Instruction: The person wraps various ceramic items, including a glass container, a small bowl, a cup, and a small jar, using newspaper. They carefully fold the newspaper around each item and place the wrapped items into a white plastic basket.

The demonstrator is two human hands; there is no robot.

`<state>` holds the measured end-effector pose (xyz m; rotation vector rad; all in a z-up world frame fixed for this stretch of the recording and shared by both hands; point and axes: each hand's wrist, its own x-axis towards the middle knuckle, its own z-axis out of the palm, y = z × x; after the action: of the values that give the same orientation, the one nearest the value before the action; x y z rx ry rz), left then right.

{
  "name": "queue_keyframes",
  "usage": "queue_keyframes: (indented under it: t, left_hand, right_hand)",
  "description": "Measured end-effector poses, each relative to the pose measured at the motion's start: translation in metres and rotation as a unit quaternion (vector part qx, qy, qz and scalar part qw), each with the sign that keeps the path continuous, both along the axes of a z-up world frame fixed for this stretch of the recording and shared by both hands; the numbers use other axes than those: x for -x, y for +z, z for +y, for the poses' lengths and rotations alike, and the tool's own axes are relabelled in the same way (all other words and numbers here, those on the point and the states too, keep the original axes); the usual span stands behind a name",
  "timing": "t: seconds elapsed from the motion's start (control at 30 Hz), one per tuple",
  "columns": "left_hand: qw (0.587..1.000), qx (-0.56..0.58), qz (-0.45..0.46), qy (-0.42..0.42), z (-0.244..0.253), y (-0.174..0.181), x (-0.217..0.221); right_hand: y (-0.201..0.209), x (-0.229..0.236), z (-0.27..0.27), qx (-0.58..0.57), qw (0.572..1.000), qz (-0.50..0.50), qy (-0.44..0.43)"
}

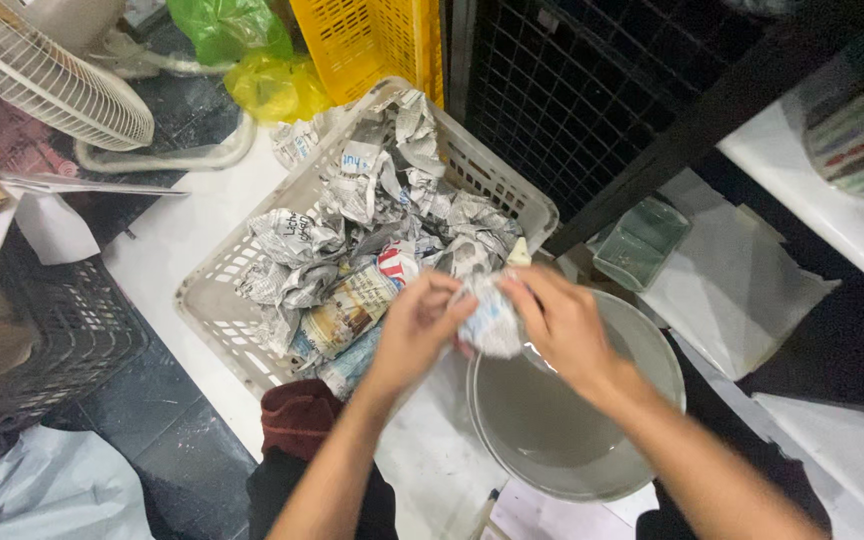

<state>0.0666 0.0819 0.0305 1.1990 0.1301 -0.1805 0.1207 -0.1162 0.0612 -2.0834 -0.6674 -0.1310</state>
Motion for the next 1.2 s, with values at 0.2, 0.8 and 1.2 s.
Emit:
queue_keyframes:
  t: [0.2, 0.8, 1.2]
  left_hand:
    - [0.921, -0.333, -0.201, -0.012, 0.046, -0.007, -0.12]
    - [0.848, -0.492, -0.199, -0.016, 0.033, -0.137, -0.147]
    - [0.837, -0.492, -0.235, -0.038, 0.021, -0.131, -0.077]
  right_hand:
    - [0.008, -0.097, 0.035, 0.118, 0.991, -0.057, 0.009]
    - [-0.072, -0.142, 0.049, 0.369, 0.891, 0.248, 0.094]
    - [-0.084, -0.13, 0.051, 0.472, 0.86, 0.105, 0.164]
